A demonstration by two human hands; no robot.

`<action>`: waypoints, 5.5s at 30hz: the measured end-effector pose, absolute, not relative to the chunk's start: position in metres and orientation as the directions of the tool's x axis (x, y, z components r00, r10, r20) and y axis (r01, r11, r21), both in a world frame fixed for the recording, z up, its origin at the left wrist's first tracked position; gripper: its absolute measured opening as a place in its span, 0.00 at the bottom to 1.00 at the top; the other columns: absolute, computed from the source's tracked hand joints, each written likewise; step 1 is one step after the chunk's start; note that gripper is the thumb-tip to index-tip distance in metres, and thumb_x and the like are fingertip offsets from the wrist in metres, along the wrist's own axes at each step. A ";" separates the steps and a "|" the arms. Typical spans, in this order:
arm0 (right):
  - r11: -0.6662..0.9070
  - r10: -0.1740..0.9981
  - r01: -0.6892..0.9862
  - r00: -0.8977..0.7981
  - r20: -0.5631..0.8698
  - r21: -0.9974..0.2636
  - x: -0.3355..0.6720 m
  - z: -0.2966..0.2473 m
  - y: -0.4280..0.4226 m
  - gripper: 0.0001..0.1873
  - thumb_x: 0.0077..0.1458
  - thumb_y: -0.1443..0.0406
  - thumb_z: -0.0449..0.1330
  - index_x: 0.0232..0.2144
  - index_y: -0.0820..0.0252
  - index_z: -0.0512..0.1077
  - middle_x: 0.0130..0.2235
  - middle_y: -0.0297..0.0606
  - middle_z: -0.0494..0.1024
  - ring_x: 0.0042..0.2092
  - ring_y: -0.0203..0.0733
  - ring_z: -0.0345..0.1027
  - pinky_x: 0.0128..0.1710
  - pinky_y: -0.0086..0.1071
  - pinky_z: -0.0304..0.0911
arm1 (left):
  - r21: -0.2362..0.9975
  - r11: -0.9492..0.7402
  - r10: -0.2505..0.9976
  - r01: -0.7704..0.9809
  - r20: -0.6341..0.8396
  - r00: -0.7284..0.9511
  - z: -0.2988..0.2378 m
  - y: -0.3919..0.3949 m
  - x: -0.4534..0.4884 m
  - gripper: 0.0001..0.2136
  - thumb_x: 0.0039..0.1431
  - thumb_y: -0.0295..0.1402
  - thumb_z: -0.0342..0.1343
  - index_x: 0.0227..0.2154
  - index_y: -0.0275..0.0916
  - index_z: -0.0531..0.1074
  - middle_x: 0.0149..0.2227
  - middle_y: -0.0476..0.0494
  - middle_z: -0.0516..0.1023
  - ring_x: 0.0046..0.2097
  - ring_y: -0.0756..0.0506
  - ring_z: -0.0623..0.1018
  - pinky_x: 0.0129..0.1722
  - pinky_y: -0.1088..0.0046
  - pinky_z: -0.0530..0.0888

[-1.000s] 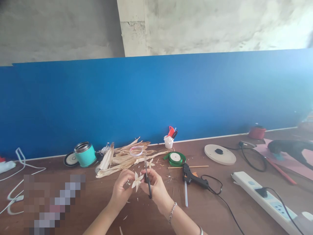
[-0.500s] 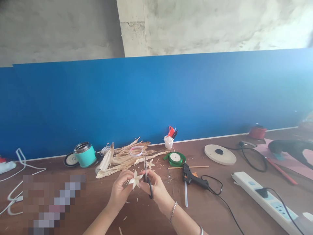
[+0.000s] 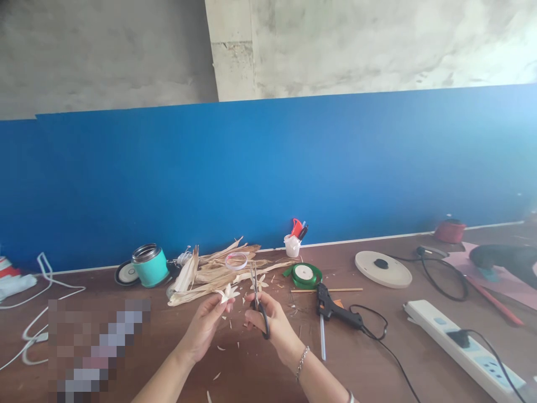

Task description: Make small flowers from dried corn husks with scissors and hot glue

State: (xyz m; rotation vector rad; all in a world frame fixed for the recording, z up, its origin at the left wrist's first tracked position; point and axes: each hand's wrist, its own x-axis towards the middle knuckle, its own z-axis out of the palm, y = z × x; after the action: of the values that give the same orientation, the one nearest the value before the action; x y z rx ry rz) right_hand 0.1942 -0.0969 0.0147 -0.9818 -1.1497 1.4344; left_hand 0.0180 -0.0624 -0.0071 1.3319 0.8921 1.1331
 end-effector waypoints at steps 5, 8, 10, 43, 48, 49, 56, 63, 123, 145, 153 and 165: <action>-0.010 0.988 -0.317 -0.146 0.038 -0.948 0.191 0.011 -0.097 0.20 0.38 0.59 0.68 0.34 0.58 0.68 0.28 0.29 0.69 0.30 0.34 0.62 0.31 0.27 0.58 | 0.988 -0.130 0.901 -0.082 0.152 0.407 -0.010 -0.066 0.021 0.16 0.57 0.44 0.52 0.23 0.36 0.68 0.28 0.48 0.71 0.35 0.47 0.68 0.39 0.72 0.62; -0.001 0.983 -0.375 -0.170 0.067 -0.927 0.192 0.009 -0.097 0.20 0.41 0.58 0.68 0.36 0.58 0.67 0.28 0.31 0.70 0.30 0.34 0.63 0.32 0.27 0.57 | 0.989 -0.142 0.874 -0.041 0.145 0.464 -0.007 -0.068 0.022 0.16 0.57 0.45 0.50 0.25 0.37 0.69 0.30 0.47 0.71 0.36 0.47 0.68 0.40 0.72 0.63; 0.003 0.983 -0.366 -0.171 0.070 -0.931 0.194 0.009 -0.098 0.20 0.43 0.56 0.66 0.37 0.59 0.67 0.27 0.31 0.70 0.28 0.34 0.61 0.29 0.26 0.54 | 0.986 -0.166 0.850 -0.008 0.147 0.505 -0.004 -0.070 0.022 0.16 0.58 0.46 0.49 0.28 0.37 0.70 0.31 0.47 0.72 0.36 0.47 0.68 0.40 0.72 0.63; 0.013 0.992 -0.385 -0.115 0.061 -0.923 0.189 0.014 -0.098 0.22 0.34 0.60 0.70 0.33 0.58 0.68 0.27 0.30 0.67 0.29 0.35 0.60 0.32 0.30 0.62 | 0.785 -0.583 0.798 0.210 0.505 0.328 0.000 -0.068 0.025 0.04 0.48 0.26 0.57 0.23 0.41 0.75 0.29 0.45 0.73 0.36 0.44 0.72 0.38 0.69 0.67; 0.013 0.992 -0.366 -0.114 0.058 -0.931 0.188 0.013 -0.098 0.22 0.35 0.59 0.69 0.33 0.57 0.68 0.28 0.30 0.66 0.28 0.35 0.60 0.33 0.31 0.62 | 0.765 -0.609 0.783 0.209 0.537 0.316 -0.004 -0.066 0.024 0.06 0.46 0.23 0.56 0.22 0.41 0.74 0.29 0.46 0.73 0.36 0.45 0.72 0.38 0.69 0.67; 0.013 0.992 -0.362 -0.114 0.058 -0.932 0.188 0.013 -0.099 0.22 0.35 0.59 0.69 0.33 0.57 0.68 0.27 0.30 0.66 0.28 0.35 0.60 0.32 0.31 0.62 | 0.764 -0.611 0.781 0.205 0.541 0.312 -0.004 -0.066 0.024 0.06 0.46 0.23 0.56 0.22 0.40 0.74 0.29 0.46 0.73 0.36 0.45 0.72 0.38 0.70 0.67; 0.019 0.990 -0.360 -0.121 0.067 -0.933 0.188 0.011 -0.099 0.20 0.36 0.60 0.68 0.34 0.58 0.68 0.27 0.29 0.66 0.28 0.33 0.58 0.31 0.28 0.58 | 0.764 -0.621 0.773 0.177 0.559 0.301 -0.007 -0.066 0.024 0.06 0.47 0.23 0.56 0.23 0.40 0.74 0.28 0.47 0.73 0.35 0.45 0.72 0.37 0.70 0.67; 0.019 0.995 -0.320 -0.087 0.049 -0.947 0.186 0.015 -0.101 0.18 0.34 0.62 0.68 0.31 0.58 0.69 0.26 0.29 0.67 0.28 0.34 0.57 0.29 0.26 0.55 | 0.753 -0.612 0.780 0.243 0.521 0.347 -0.008 -0.067 0.026 0.05 0.48 0.25 0.56 0.23 0.40 0.74 0.29 0.45 0.73 0.36 0.45 0.72 0.38 0.69 0.68; 0.156 0.988 0.562 -0.076 0.137 -0.812 0.201 0.035 -0.062 0.20 0.54 0.56 0.50 0.17 0.62 0.68 0.17 0.30 0.63 0.21 0.33 0.52 0.22 0.27 0.46 | 0.786 -0.547 0.831 0.287 0.553 0.068 -0.031 -0.046 0.019 0.07 0.54 0.33 0.53 0.26 0.41 0.75 0.35 0.44 0.78 0.43 0.42 0.74 0.45 0.64 0.70; 0.045 0.940 0.878 0.125 0.318 -0.476 0.254 0.012 -0.037 0.14 0.53 0.69 0.49 0.25 0.62 0.74 0.32 0.43 0.73 0.40 0.45 0.63 0.42 0.33 0.54 | 0.869 -0.363 0.911 0.337 0.407 -0.069 -0.034 -0.047 0.016 0.14 0.50 0.45 0.56 0.23 0.39 0.75 0.31 0.42 0.78 0.38 0.41 0.76 0.42 0.65 0.71; -0.034 0.943 0.940 0.142 0.300 -0.340 0.247 -0.005 -0.036 0.14 0.53 0.71 0.50 0.35 0.63 0.75 0.39 0.46 0.73 0.44 0.48 0.61 0.43 0.34 0.54 | 0.924 -0.246 0.949 0.294 0.291 -0.120 -0.036 -0.047 0.014 0.17 0.52 0.47 0.54 0.32 0.38 0.78 0.35 0.40 0.80 0.39 0.40 0.78 0.40 0.66 0.72; 0.102 0.947 0.936 0.012 0.321 -0.336 0.217 -0.007 -0.015 0.08 0.51 0.63 0.57 0.25 0.57 0.76 0.54 0.42 0.66 0.55 0.51 0.54 0.48 0.39 0.52 | 0.947 -0.235 0.949 0.220 0.272 -0.157 -0.043 -0.043 0.012 0.17 0.52 0.45 0.55 0.36 0.37 0.77 0.39 0.38 0.80 0.43 0.39 0.77 0.45 0.63 0.72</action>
State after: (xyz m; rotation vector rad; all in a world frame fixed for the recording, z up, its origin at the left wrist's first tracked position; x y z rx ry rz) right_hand 0.2173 -0.0151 -0.0073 -1.8342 -1.9247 0.0314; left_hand 0.0119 -0.0432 -0.0425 1.4622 1.3681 1.4445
